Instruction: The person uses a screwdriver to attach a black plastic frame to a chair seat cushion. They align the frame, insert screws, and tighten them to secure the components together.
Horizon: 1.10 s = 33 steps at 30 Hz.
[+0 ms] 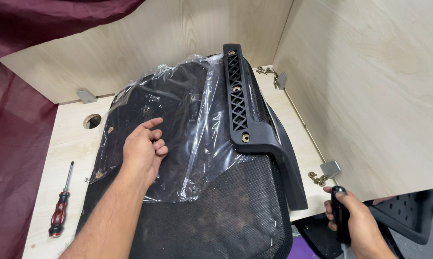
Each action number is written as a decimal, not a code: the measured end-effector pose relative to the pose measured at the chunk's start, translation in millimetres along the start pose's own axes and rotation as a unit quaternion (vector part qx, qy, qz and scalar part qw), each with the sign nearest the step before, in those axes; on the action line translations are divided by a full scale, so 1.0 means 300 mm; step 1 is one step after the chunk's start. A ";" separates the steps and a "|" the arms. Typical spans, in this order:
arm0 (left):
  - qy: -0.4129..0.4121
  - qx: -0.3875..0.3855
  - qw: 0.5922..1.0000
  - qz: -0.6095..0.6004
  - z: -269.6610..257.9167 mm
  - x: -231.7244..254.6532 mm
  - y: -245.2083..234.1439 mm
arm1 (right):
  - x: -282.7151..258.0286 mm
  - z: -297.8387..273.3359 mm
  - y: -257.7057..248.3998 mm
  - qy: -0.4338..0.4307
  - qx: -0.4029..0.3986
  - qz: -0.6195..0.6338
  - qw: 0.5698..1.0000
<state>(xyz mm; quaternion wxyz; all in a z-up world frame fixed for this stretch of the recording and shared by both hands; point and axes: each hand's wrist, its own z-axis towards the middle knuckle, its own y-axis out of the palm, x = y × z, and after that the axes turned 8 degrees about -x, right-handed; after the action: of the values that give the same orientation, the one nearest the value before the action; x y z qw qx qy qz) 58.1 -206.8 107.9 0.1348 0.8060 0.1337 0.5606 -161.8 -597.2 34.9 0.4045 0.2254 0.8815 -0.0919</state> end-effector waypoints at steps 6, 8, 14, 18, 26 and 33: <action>-0.059 -0.028 0.993 -0.103 0.012 0.013 0.060 | -0.162 -0.088 0.112 -0.053 0.003 -0.050 0.997; -0.057 -0.048 0.994 -0.085 0.026 0.015 0.076 | -0.229 -0.106 0.147 -0.080 -0.001 -0.051 0.995; -0.008 -0.090 0.995 0.031 0.051 0.009 0.176 | -0.508 -0.066 0.245 -0.259 -0.095 -0.030 0.961; 0.117 -0.094 0.964 0.218 0.047 -0.042 0.336 | -0.776 0.047 0.378 -0.397 -0.229 -0.031 0.888; 0.174 -0.103 0.829 0.521 -0.074 -0.098 0.461 | -1.147 0.469 0.732 -0.486 -0.388 0.024 0.783; 0.177 -0.118 0.826 0.522 -0.094 -0.107 0.453 | -1.250 0.814 0.906 -0.433 -0.425 0.064 0.792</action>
<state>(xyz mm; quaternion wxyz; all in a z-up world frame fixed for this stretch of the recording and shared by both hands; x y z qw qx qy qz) 29.5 -342.8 139.4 -0.1097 0.6202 -0.3530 0.6918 344.6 -562.8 163.3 0.8041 0.0231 0.5477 0.2298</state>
